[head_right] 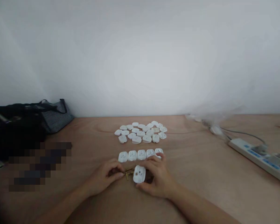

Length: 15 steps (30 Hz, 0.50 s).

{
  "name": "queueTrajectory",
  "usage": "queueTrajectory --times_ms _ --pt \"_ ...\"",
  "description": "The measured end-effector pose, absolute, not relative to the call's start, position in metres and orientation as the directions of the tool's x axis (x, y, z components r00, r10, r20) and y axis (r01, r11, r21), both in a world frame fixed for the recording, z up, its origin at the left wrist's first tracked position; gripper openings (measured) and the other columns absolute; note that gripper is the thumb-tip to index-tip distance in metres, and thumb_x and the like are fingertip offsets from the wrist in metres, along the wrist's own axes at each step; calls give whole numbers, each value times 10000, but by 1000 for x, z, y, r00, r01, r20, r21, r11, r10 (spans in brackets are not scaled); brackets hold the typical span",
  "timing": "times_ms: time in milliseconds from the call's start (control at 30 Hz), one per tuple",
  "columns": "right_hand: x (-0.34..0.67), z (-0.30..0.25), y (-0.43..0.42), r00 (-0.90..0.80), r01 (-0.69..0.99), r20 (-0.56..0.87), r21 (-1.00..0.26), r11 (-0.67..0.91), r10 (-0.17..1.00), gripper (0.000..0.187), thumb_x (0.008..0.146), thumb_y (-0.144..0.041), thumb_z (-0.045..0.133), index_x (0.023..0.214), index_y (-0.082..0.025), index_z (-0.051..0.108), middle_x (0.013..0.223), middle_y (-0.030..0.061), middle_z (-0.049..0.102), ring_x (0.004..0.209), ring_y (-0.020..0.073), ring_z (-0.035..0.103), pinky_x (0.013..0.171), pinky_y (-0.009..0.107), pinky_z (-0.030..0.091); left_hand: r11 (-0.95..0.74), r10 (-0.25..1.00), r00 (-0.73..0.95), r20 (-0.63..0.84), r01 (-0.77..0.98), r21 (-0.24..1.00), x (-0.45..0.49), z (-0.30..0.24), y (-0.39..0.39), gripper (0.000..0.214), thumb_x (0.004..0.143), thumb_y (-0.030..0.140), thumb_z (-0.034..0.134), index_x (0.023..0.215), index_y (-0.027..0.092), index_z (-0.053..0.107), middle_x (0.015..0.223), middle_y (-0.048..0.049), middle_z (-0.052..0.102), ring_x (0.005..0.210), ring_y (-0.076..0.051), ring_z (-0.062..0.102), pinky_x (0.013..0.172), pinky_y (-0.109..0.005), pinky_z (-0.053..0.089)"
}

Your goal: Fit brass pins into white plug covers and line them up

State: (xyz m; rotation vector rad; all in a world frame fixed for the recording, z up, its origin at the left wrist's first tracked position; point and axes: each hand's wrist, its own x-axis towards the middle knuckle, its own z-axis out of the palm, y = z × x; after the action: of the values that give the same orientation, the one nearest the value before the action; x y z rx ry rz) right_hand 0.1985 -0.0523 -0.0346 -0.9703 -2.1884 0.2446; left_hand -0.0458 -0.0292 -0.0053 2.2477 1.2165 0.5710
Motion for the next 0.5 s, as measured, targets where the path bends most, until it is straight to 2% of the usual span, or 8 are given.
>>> queueTrajectory --times_ms 233,400,500 --pt "197 -32 -54 -444 569 541 -446 691 714 458 658 -439 702 1053 -245 574 964 32 672 933 242 572 954 438 218 -439 876 470 110 679 589 -49 -6 -27 117 820 214 508 759 171 598 730 -1 624 699 -165 572 645 -241 426" --pt "196 -28 -56 -456 566 520 -457 686 722 454 660 -411 703 1064 -251 571 963 26 669 927 236 574 961 439 210 -491 867 403 293 594 637 -47 -6 -29 192 862 209 454 978 185 606 835 -20 651 774 -170 605 704 -247 461" --pt "195 -26 -56 -461 558 520 -460 691 719 472 655 -416 705 1075 -248 570 976 33 668 929 236 573 955 436 223 -564 821 430 376 505 653 -39 -5 -34 206 863 193 466 949 188 653 866 -36 661 812 -173 617 731 -254 475"
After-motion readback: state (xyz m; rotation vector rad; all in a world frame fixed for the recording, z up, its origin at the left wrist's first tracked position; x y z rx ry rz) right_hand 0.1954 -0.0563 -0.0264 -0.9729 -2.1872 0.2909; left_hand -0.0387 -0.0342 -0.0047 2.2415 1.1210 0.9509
